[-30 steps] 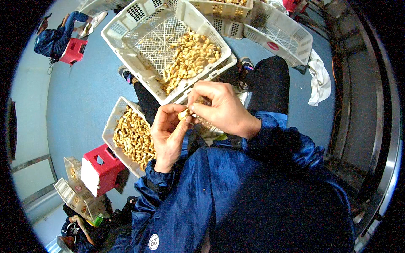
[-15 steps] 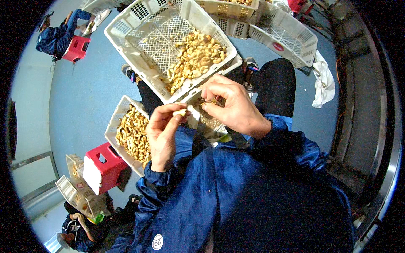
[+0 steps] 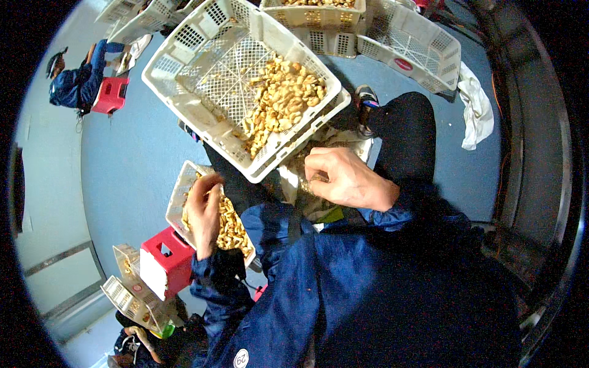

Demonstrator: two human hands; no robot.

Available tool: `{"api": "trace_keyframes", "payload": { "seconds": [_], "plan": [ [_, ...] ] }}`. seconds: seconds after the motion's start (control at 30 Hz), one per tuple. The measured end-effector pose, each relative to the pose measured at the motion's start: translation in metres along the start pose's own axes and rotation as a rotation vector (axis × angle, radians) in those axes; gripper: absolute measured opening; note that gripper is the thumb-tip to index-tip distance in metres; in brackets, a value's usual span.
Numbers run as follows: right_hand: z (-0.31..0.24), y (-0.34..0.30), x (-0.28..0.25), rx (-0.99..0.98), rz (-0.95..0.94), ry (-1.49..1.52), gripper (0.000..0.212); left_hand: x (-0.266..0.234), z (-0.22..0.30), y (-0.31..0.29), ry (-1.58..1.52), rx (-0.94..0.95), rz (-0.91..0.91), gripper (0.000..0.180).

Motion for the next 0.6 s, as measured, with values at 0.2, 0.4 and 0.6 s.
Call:
{"api": "trace_keyframes", "payload": {
  "seconds": [0.2,0.4,0.6],
  "plan": [
    [0.031,0.002,-0.014,0.142,-0.019,0.024,0.01,0.107,-0.061,0.1,-0.212,-0.225,-0.322,0.037],
    [0.073,0.008,-0.026,0.268,-0.005,0.122,0.014,0.169,-0.104,0.158,-0.219,-0.491,-0.505,0.056],
    [0.125,0.008,-0.044,0.389,0.064,0.245,0.012,0.211,-0.12,0.191,-0.147,-0.581,-0.42,0.054]
  ]
}}
Point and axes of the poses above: each hand's wrist, its own y-axis towards the middle knuckle, its own x-axis out of the palm, z = x × y, the point moved 9 cm from there along y, towards the middle knuckle, and after that the axes turned 6 degrees about y, right-handed, at the moved point
